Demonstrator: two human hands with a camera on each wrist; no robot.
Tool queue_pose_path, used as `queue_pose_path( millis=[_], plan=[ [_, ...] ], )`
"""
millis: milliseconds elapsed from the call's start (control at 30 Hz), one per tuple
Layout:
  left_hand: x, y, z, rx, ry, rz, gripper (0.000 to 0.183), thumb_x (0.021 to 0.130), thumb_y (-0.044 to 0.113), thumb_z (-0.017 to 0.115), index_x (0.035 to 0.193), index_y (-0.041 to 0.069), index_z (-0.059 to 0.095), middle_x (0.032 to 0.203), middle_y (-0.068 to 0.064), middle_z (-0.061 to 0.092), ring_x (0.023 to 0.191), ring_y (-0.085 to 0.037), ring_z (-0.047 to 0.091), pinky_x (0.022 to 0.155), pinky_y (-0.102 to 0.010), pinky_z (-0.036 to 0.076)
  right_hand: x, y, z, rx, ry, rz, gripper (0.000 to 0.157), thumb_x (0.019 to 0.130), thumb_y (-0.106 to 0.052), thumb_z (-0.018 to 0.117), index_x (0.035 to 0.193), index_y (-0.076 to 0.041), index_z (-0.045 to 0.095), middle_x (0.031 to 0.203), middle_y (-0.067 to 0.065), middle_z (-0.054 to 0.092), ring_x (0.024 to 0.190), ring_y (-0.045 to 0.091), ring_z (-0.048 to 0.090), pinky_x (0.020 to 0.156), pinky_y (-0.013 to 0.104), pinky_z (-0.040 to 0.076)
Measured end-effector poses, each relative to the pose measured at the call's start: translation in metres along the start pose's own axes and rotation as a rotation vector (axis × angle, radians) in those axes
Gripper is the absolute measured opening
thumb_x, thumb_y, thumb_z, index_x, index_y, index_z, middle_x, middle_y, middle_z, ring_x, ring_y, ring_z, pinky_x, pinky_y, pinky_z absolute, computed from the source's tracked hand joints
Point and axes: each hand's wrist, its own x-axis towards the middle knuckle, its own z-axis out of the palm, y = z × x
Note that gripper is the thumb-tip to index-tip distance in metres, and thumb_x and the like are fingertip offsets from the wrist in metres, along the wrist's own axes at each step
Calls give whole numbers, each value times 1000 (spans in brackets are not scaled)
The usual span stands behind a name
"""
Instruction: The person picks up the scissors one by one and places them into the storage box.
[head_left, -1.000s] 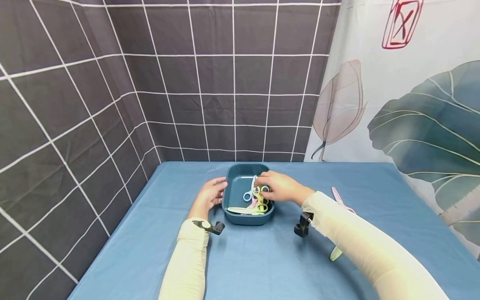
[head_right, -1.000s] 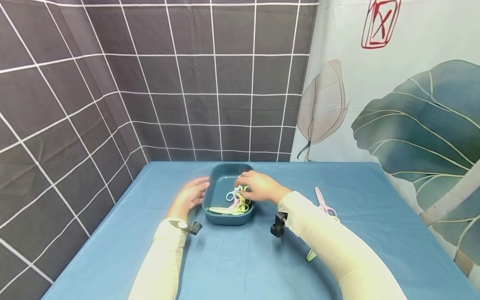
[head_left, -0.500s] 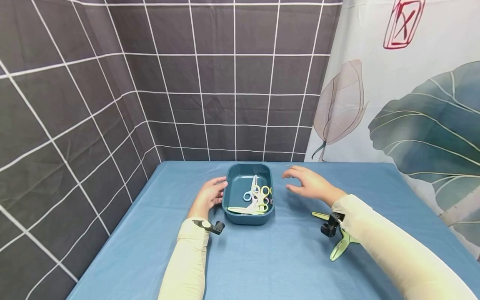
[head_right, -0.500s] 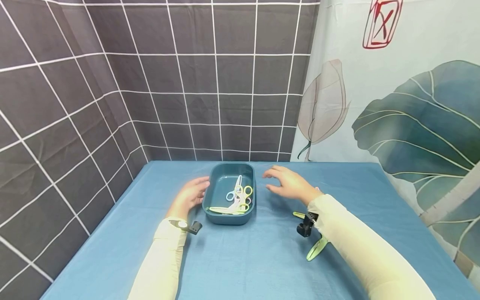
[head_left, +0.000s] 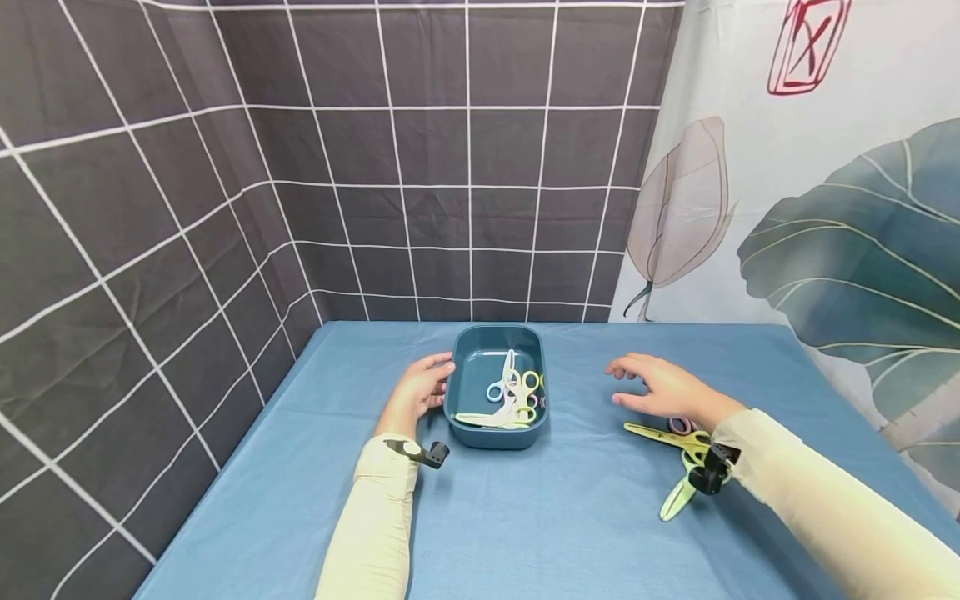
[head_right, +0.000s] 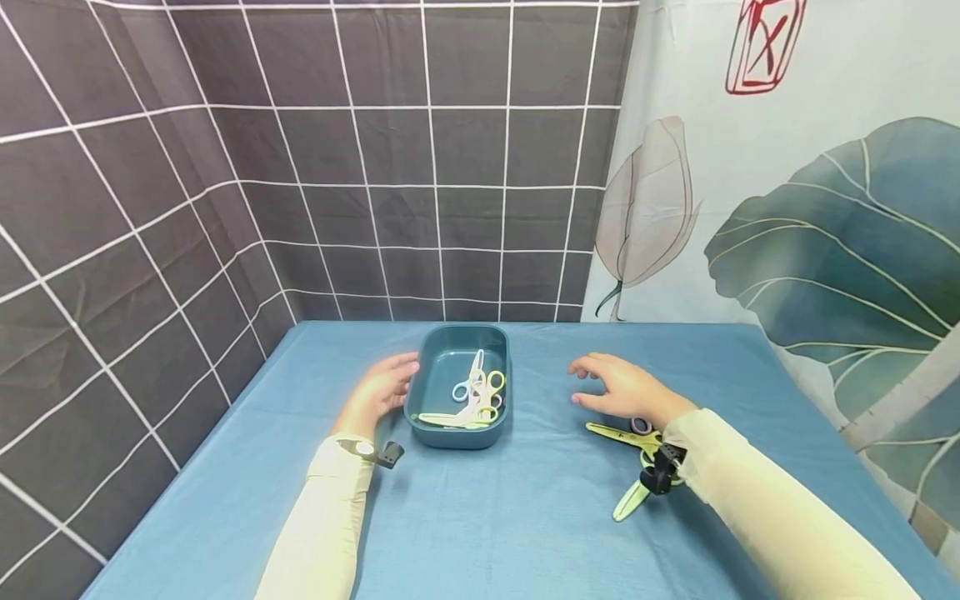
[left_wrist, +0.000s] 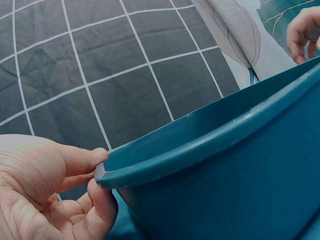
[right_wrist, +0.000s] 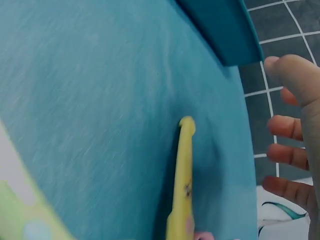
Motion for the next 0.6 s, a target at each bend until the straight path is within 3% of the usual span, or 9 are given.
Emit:
queue_pose_path(
  millis=[200,400,600],
  plan=[
    [0,1,0,4,3,1,42,102,16,62,143,10,56,79,-2,58,60,-7,52,51,-20,49,-15,5,-1,-38,-42,14,42,92,-35,74,125,-9,66,112,5,66,103,27,64,82,48,53],
    [-1,2,0,11,15,-7,41,102,17,62,142,12,58,83,-3,58,60,-7,52,51,-20,49,-27,13,-3,-77,-48,120,47,91,-43,74,126,-12,66,120,10,62,110,35,61,84,56,53],
    [-1,2,0,13,16,-16,42,101,17,63,142,12,58,85,-5,59,61,-7,53,51,-20,49,-35,27,-5,-118,-67,230,59,87,-51,74,129,-12,63,121,16,56,94,30,57,66,45,51]
  ],
)
